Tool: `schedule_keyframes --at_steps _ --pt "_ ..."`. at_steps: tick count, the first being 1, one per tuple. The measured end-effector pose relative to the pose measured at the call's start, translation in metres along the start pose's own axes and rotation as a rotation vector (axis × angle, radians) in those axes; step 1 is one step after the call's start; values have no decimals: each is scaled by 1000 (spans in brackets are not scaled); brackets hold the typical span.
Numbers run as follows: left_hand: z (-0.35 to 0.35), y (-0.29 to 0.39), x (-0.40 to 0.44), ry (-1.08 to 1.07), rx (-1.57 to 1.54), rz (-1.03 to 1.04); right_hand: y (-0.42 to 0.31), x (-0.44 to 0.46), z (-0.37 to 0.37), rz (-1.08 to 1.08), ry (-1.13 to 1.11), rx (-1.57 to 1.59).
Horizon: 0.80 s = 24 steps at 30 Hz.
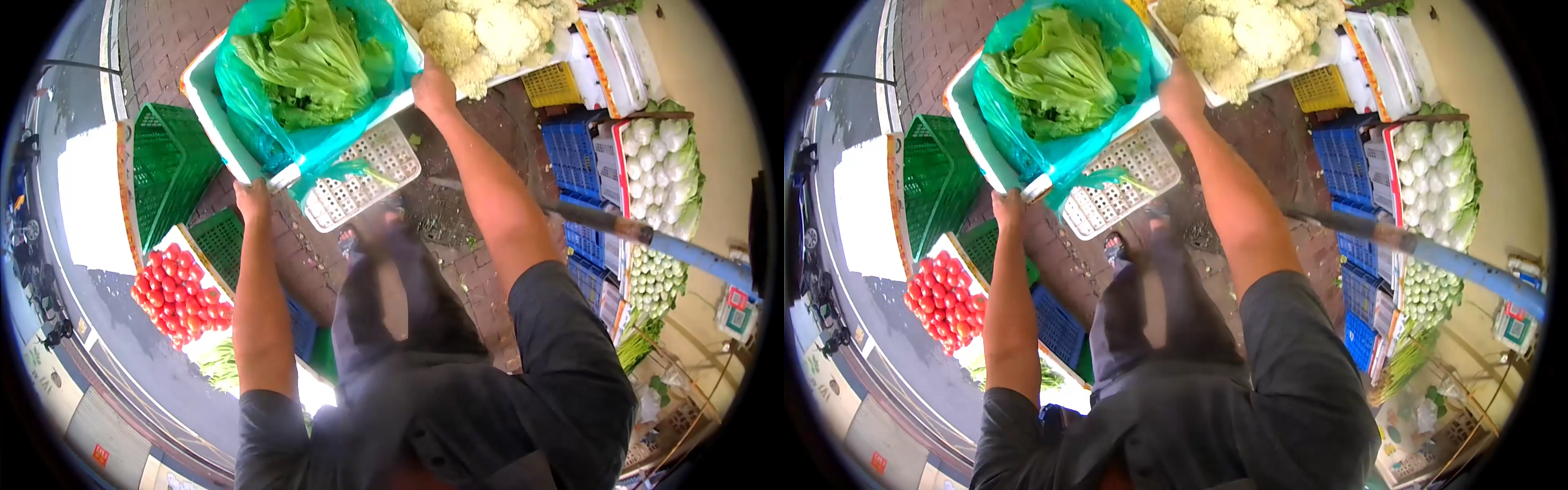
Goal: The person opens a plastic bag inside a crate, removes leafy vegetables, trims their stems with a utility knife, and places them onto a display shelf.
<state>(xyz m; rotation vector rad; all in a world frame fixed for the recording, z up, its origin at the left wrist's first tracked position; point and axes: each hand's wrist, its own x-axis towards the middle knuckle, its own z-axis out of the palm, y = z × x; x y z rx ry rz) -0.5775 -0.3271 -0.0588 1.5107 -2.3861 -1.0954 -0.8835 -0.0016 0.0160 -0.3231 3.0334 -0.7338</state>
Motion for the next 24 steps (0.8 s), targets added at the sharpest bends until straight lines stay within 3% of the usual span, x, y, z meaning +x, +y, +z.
schedule_keyframes --at_steps 1,2,3,6,10,12,16,24 --pt "0 -16 -1 -15 5 5 -1 -9 1 -93 118 20" --pt "-1 -31 -4 -25 8 11 2 -17 -4 -65 6 -9" --pt "0 -40 -13 43 -7 62 2 -27 -4 -56 2 -23" --pt "-15 -24 -63 -48 -37 -71 17 -46 -5 -84 36 -57" --pt "-14 -36 -113 16 -35 -79 38 -76 -10 -203 55 -1" --pt "-15 -33 -127 -23 -31 -189 46 -79 -13 -197 11 -3" --pt "-10 -46 -170 20 94 -139 51 -92 -24 -187 -49 -62" --pt "-19 -66 -275 83 -59 -181 73 -146 -29 -270 -87 -87"
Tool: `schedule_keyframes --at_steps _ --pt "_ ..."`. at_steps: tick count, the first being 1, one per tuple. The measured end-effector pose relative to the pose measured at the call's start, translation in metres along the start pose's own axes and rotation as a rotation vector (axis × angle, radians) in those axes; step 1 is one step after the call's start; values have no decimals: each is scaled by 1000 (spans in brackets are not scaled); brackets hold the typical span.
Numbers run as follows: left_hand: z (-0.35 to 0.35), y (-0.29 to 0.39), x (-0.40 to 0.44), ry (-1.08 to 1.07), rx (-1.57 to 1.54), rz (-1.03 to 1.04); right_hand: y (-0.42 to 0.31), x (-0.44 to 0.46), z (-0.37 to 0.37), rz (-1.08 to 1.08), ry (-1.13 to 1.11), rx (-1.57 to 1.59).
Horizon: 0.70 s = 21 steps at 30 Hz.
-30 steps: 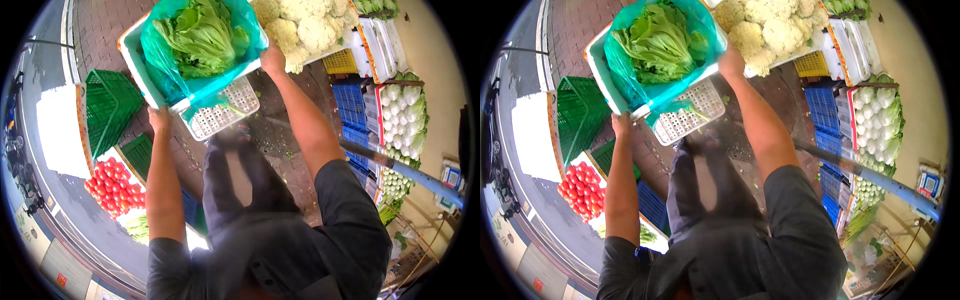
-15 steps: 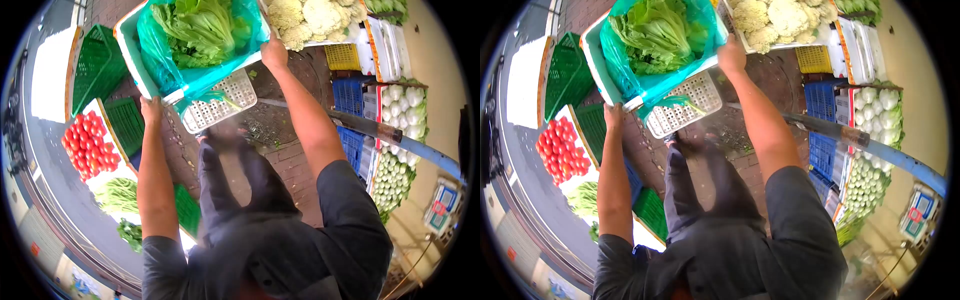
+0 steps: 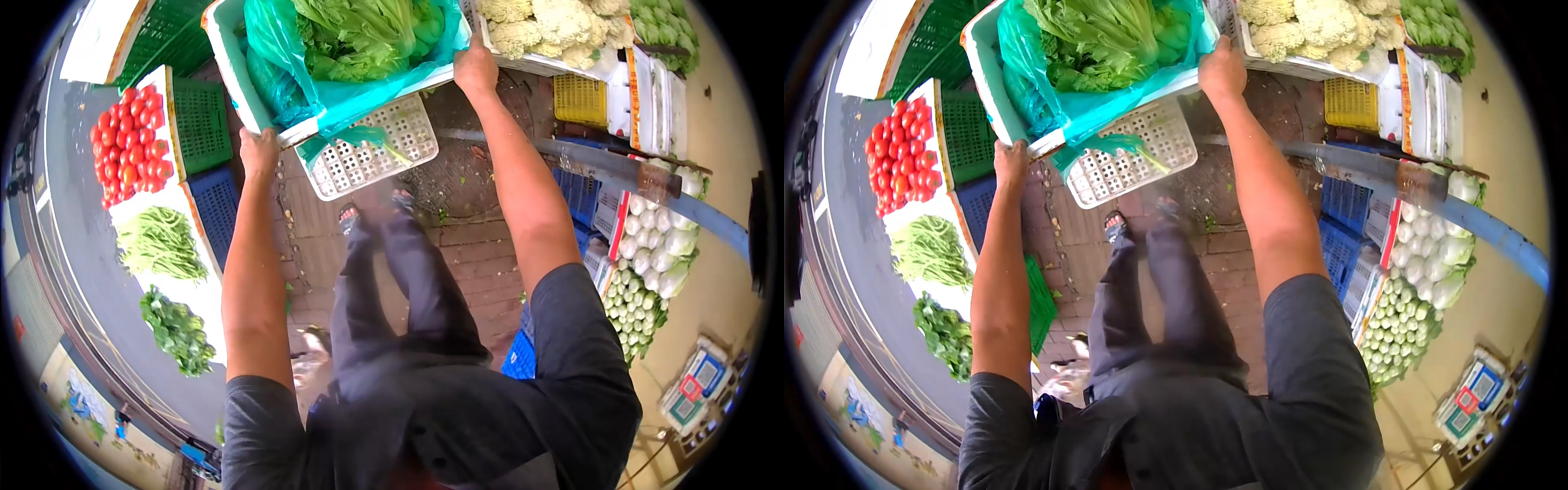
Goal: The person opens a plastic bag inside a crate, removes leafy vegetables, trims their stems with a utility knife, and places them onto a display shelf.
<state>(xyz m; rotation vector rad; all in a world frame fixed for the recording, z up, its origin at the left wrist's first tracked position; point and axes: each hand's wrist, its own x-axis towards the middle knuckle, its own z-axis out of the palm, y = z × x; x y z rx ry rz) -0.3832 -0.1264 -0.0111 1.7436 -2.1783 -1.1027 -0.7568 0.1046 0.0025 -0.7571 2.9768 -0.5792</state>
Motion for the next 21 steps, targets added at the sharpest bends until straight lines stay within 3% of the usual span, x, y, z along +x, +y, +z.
schedule_keyframes --at_steps 10,15,21 --pt "-5 -59 -122 135 -24 -147 6 -69 -13 -240 -81 15" --pt "-2 -78 -186 139 -40 -230 17 -104 -23 -200 -150 -1" --pt "26 -100 -266 208 -67 -258 54 -134 -34 -300 -180 34"
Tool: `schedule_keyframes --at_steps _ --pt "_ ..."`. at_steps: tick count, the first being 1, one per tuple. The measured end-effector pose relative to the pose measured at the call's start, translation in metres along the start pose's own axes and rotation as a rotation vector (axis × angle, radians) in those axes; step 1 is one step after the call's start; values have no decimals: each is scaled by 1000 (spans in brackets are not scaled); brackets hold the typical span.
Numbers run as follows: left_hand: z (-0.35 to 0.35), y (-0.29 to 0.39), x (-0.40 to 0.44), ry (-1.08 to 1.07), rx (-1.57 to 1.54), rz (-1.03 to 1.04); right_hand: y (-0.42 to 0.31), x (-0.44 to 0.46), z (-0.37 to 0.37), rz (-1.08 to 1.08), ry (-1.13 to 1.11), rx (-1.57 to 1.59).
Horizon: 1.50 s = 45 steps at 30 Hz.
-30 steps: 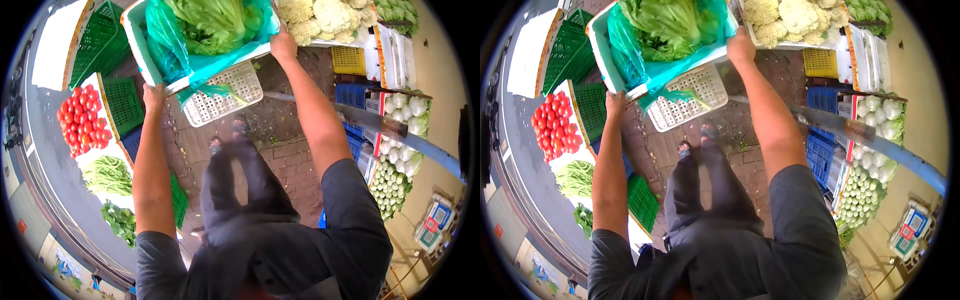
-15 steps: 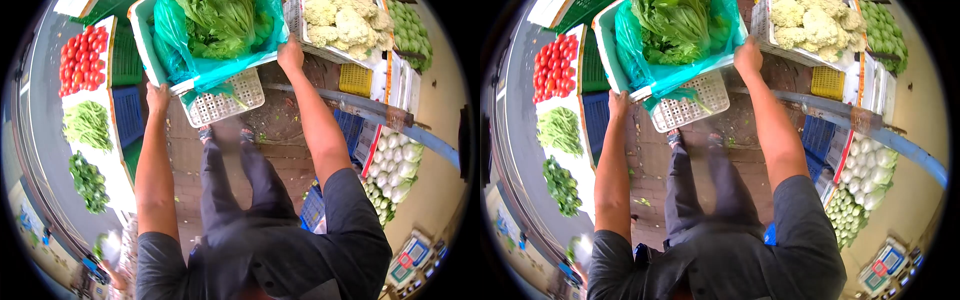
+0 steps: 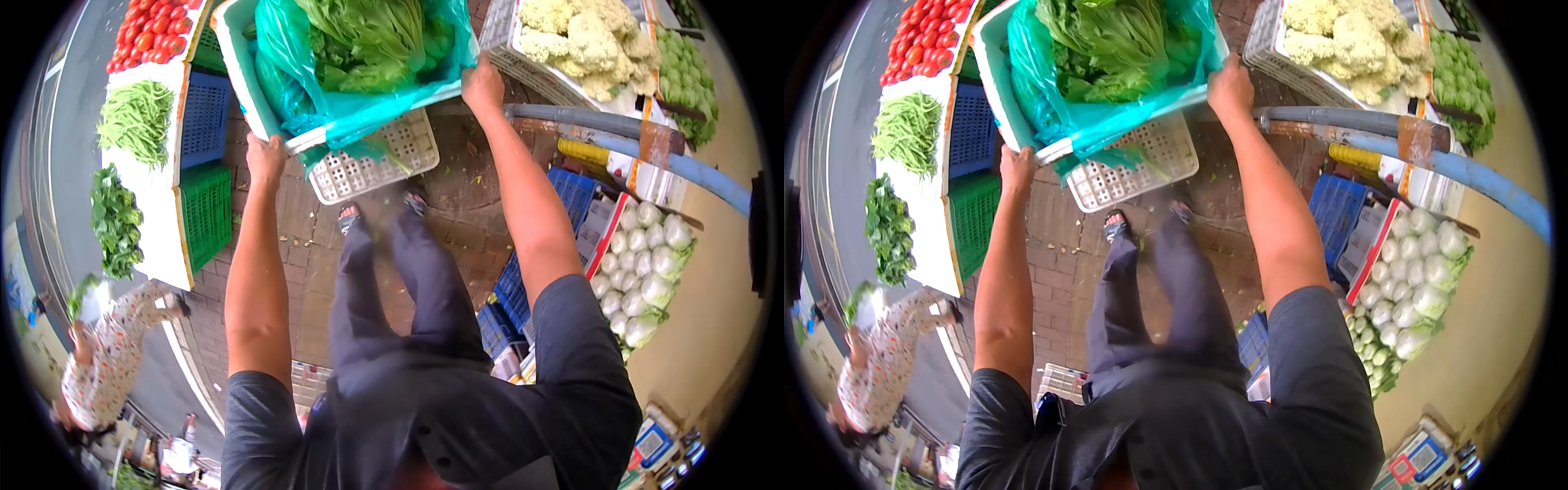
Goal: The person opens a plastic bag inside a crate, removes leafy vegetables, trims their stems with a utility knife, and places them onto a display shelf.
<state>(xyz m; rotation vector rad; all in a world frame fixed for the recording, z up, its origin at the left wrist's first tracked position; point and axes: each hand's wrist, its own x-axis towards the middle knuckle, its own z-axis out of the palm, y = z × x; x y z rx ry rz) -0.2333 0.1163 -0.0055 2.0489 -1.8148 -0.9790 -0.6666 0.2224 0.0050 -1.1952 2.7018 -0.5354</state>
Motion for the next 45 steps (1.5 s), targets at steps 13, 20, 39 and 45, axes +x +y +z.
schedule_keyframes --at_steps 13,20,39,45 --pt "8 -38 -178 89 -118 -262 28 -81 -24 -145 -91 4" --pt "10 -63 -245 81 -111 -253 56 -144 -38 -211 -32 70" --pt "17 -115 -354 7 -227 -261 116 -289 -103 -55 -166 102" --pt "25 -120 -354 94 -175 -202 81 -282 -166 -258 87 268"
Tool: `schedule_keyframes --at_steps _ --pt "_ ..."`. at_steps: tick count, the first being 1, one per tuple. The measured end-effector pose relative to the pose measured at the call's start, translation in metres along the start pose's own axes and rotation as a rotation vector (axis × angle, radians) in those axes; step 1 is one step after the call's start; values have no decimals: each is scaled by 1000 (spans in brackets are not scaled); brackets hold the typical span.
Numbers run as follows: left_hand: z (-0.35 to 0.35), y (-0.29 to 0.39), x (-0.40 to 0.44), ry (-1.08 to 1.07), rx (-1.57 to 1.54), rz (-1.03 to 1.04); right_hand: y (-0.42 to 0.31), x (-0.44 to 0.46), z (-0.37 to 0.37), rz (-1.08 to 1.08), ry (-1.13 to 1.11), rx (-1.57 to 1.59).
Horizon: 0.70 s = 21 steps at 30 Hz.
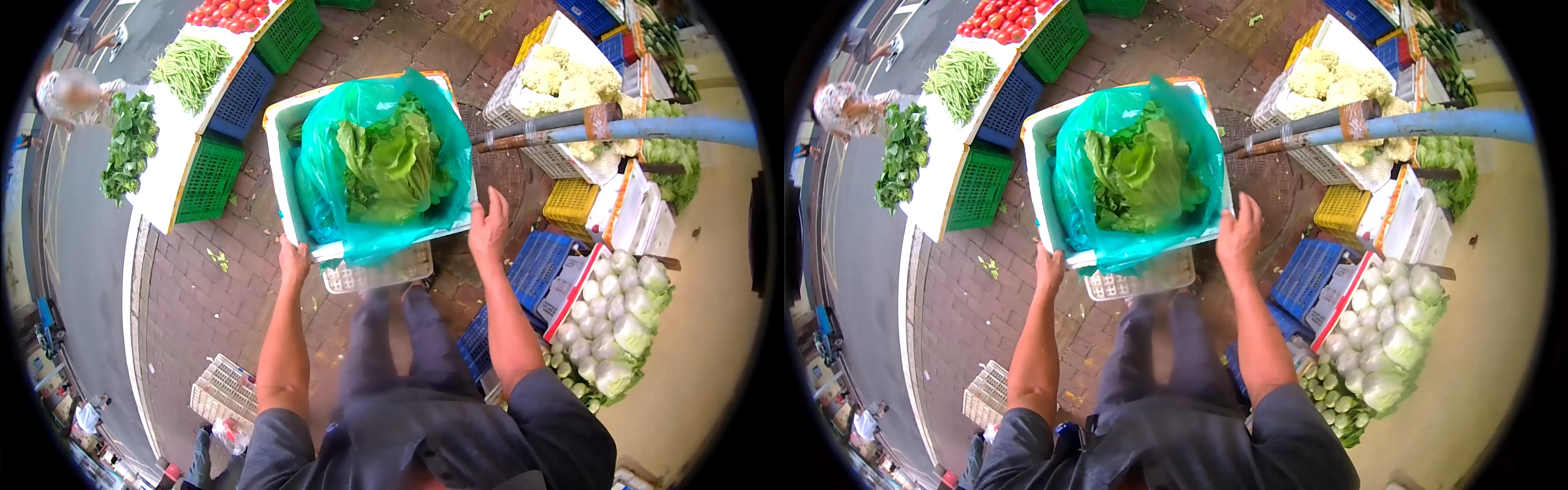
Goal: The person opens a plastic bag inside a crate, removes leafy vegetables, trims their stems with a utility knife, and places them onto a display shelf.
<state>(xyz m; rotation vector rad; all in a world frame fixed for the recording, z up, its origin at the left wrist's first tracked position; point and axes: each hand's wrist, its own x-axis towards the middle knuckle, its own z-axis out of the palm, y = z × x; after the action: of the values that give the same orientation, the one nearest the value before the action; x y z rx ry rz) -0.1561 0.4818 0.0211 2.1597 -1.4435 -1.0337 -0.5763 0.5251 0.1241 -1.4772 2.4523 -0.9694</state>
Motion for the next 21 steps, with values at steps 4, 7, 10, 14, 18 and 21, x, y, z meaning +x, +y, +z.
schedule_keyframes --at_steps 4,7,10,14,18,21 --pt "8 -8 3 -34 -132 -72 -82 0 34 -23 -269 117" --pt "0 4 2 -116 -265 -107 -105 3 74 -38 -321 -208" --pt "-14 11 -12 -113 -390 -61 -102 12 86 -1 -291 -144" --pt "-25 0 -35 -69 -579 -71 -85 10 73 -50 -251 -5" --pt "-41 60 -95 20 -632 32 -78 2 58 -159 -53 246" --pt "-36 60 -103 -44 -686 49 -88 -9 19 -142 33 359"
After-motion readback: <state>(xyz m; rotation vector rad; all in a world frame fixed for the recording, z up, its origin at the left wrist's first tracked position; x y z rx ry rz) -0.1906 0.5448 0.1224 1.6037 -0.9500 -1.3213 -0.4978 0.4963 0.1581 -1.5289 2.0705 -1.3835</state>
